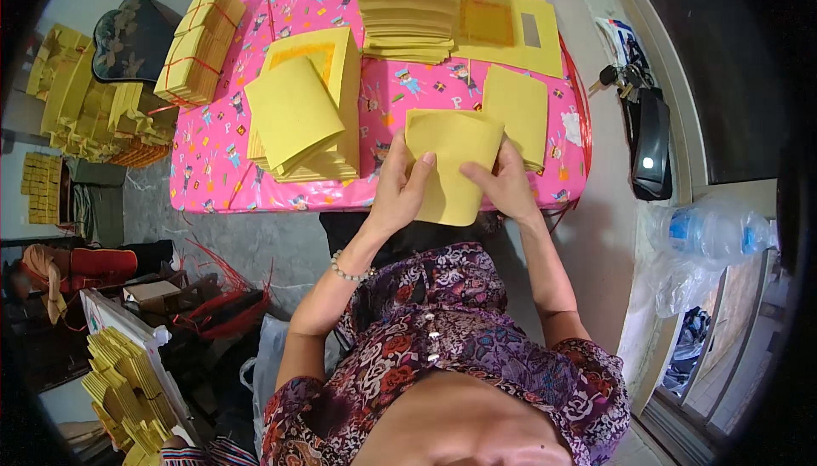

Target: Folding and stacking sheets of yellow paper with foil centers.

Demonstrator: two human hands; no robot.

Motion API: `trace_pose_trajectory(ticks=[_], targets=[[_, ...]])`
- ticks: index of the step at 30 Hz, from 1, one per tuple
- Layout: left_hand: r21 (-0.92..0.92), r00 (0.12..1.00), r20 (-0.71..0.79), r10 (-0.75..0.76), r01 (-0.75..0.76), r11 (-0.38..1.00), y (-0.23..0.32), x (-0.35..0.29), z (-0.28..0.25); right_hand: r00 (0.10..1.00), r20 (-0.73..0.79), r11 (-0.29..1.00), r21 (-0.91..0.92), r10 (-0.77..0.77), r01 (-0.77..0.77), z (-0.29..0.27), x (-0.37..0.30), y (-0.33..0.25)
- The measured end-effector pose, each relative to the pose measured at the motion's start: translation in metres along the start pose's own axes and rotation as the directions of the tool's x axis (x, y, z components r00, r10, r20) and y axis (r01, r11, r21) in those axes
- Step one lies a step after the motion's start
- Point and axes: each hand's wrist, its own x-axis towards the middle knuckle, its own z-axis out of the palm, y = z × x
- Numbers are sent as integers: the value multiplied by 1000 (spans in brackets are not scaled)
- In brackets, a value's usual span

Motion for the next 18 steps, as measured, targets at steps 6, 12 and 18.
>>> trace_pose_trajectory(ticks=[6,12,18], targets=[[13,999,23,-35,35,999,1,0,2,989,-143,998,-61,-31,23,-7,7,-2],[-94,981,79,-179,186,978,8,3,5,977,-197,980,-191,-87,49,-28,7,10],[-162,990,37,-134,139,977,12,13,9,984,-66,985,65,163,-159,-18,-8,-21]])
